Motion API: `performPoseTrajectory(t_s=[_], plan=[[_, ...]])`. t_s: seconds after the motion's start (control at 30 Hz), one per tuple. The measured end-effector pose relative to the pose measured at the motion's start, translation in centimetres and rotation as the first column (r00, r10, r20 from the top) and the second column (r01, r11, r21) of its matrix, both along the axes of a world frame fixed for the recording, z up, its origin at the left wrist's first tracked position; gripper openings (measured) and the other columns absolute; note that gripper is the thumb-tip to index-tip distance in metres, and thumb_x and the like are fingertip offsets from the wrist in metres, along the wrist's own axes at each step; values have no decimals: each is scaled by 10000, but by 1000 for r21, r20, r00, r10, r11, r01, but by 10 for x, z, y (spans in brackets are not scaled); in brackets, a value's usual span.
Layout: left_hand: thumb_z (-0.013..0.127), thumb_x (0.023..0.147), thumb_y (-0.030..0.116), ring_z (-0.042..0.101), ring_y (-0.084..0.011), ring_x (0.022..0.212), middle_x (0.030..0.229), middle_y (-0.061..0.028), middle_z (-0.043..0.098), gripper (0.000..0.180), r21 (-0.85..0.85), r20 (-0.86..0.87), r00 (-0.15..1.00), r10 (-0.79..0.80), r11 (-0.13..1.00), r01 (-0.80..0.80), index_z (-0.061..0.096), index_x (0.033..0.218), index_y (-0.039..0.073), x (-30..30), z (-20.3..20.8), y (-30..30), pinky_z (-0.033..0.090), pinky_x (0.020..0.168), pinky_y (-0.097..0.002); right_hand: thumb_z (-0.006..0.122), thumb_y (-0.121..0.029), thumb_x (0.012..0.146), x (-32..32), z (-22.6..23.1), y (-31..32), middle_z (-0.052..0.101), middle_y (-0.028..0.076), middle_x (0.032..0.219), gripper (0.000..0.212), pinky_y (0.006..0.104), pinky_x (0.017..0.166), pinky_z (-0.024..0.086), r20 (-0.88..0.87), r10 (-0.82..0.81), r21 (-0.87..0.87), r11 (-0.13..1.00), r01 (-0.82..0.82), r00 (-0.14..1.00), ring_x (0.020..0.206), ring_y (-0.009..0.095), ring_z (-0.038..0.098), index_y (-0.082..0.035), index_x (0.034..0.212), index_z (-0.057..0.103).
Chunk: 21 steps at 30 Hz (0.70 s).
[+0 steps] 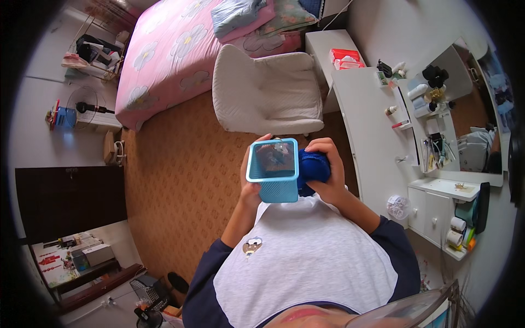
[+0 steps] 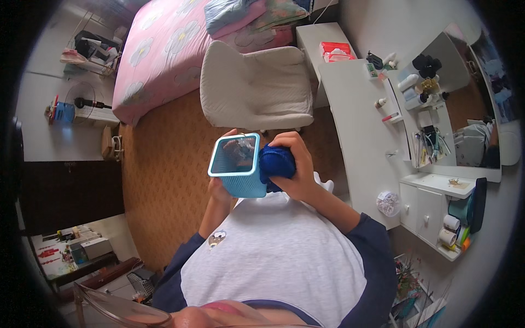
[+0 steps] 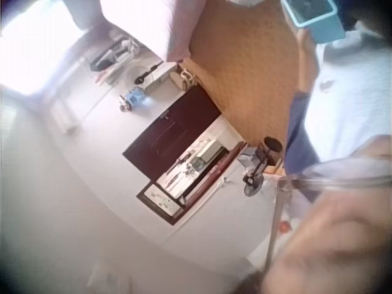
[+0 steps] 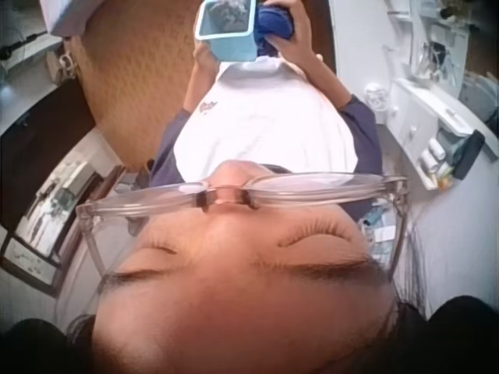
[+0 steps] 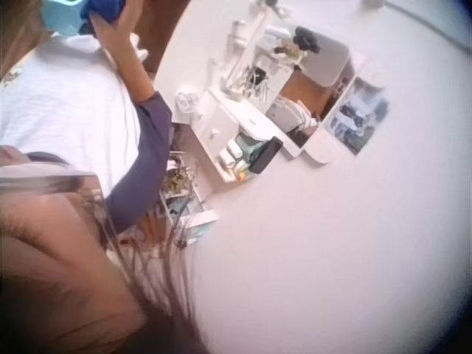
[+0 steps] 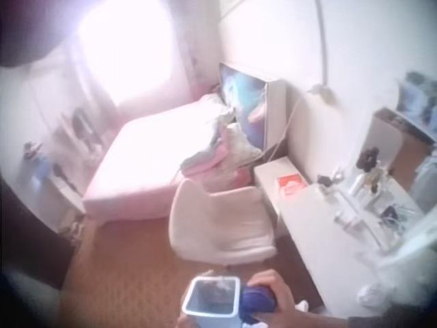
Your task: The person wipes the inside and outside of a small blue plastic mesh container using a blue cloth. They repeatedly rub the cloth against the container's surfaces, turning it over to clean different sides.
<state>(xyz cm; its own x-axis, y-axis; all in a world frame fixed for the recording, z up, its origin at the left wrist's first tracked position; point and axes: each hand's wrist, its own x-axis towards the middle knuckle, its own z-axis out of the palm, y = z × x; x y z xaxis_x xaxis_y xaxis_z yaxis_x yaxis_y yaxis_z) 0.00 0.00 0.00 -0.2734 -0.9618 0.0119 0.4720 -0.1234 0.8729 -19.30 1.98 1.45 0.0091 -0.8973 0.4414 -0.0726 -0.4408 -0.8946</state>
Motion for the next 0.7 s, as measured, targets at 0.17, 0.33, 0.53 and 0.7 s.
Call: performPoseTrajectory(t_s=[0.17,0.33,0.53,0.7], plan=[[714,582,644,563,-268,1152,1294,-186,513,1123,0,58,997,-49,999,49,336,1401,-25,-10,16,-6,519,931,-390,678,-39,554,-5,1,-4,526,122,1036,558,336,836,445,59,-39,-26,999,40,998,940,244,555,-70,1089,522],[633,770,626,553,-238,1148,1335,-174,488,955,18,206,977,-61,998,59,344,1394,-35,1,2,-4,489,938,-369,702,-63,550,-13,5,6,530,128,1034,544,345,816,451,22,33,-71,997,-31,999,935,263,556,-63,1070,543],[759,728,514,526,-232,1176,1321,-154,496,937,-3,153,985,-74,997,75,361,1376,-32,-8,6,-1,445,982,-352,729,-66,536,-16,7,11,533,139,1038,567,355,792,468,-91,44,-129,990,-55,995,912,281,573,-64,1074,549],[864,618,453,529,-231,1169,1269,-136,522,1025,-52,133,990,-45,997,52,359,1372,-24,-16,9,-1,450,982,-363,724,-49,532,-18,7,14,536,142,1040,570,354,795,471,-77,11,-120,993,-20,997,913,287,576,-63,1073,546]])
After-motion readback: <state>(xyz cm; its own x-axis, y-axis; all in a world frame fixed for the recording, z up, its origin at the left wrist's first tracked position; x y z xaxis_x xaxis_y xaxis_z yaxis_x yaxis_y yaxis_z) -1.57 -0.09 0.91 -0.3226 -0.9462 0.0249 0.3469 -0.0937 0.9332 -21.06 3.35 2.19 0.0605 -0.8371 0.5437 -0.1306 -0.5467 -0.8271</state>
